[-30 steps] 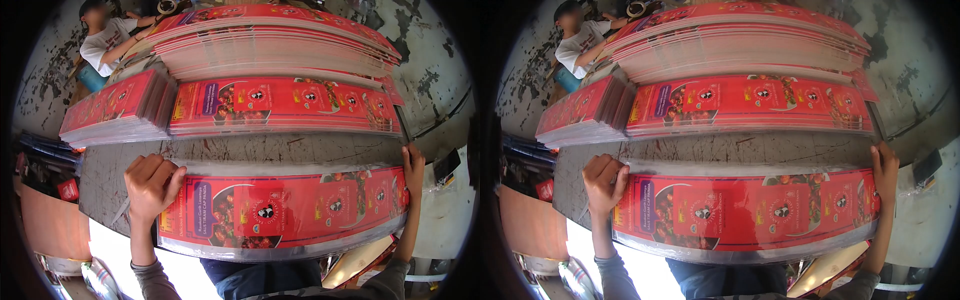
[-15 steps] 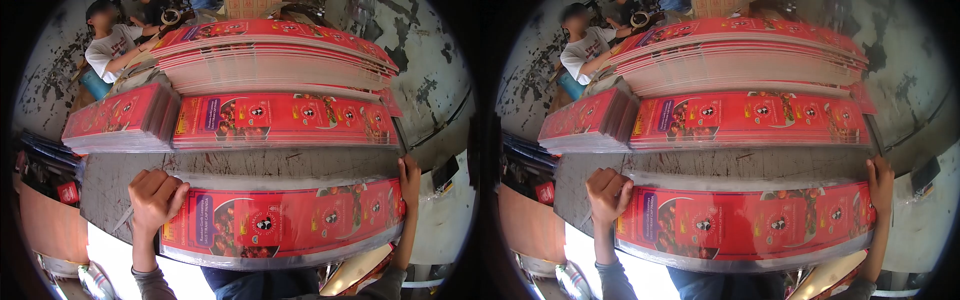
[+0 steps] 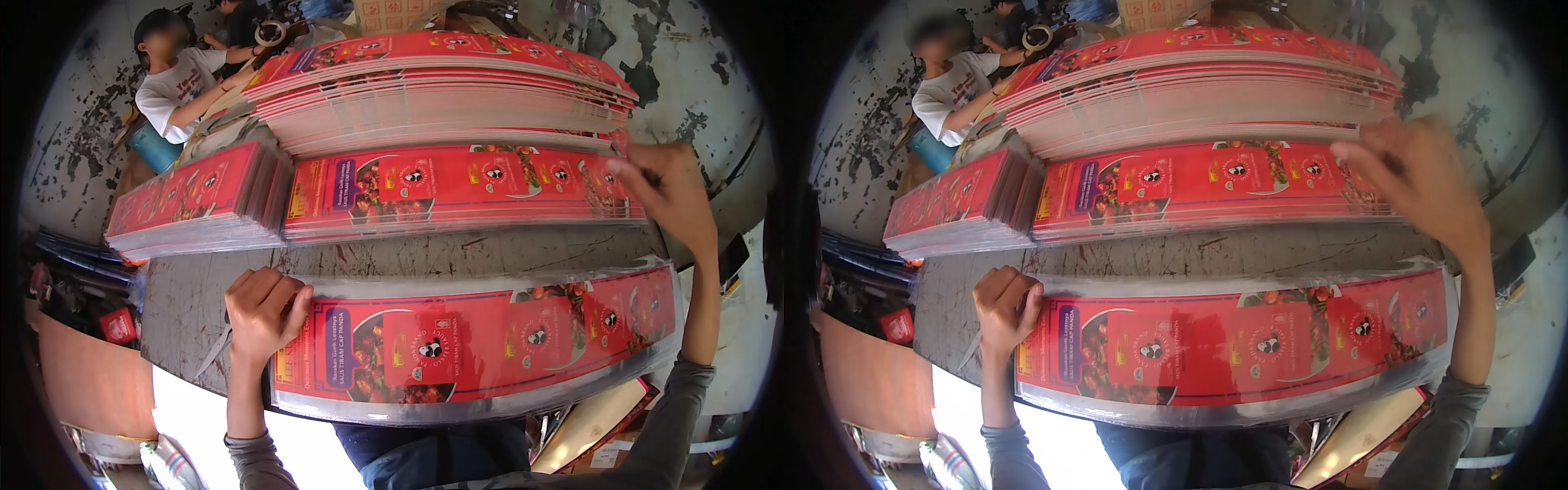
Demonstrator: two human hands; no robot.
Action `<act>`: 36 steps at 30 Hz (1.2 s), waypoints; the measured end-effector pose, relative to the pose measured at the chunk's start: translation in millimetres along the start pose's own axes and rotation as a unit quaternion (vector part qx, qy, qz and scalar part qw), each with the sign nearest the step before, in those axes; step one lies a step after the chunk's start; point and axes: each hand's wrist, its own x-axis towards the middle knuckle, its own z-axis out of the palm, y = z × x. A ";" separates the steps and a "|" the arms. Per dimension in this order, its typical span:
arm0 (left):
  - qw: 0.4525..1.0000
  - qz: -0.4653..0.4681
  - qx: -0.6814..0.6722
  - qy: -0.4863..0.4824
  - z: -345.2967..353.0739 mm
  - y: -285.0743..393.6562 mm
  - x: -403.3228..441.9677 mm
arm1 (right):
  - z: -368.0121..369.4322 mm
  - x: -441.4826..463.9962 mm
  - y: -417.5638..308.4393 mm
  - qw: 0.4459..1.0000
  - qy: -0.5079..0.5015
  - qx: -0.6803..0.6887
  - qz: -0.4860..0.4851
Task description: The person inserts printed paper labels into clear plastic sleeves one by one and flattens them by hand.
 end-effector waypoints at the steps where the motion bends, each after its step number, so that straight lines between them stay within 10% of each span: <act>1: 1.000 0.000 -0.005 0.006 0.5 -0.6 -0.1 | -4.0 3.9 -1.8 0.997 0.071 -0.008 -0.007; 6: 1.000 0.008 -0.010 0.007 0.2 0.6 0.8 | 33.4 -16.8 4.1 0.927 0.198 0.273 -0.162; 8: 1.000 0.006 -0.004 0.012 0.3 -0.9 1.3 | 80.4 -42.0 17.5 0.952 0.073 0.272 -0.117; 13: 1.000 0.007 -0.007 0.014 1.6 -0.4 0.0 | 78.1 -52.0 15.9 0.930 0.153 0.329 -0.059; 22: 1.000 0.008 -0.014 0.014 1.3 -3.1 -0.7 | 59.8 -74.8 -21.9 0.971 -0.056 0.227 -0.041; 36: 0.997 0.053 -0.045 -0.028 -5.0 7.6 2.2 | 85.1 -94.5 -30.1 0.986 -0.028 0.159 -0.037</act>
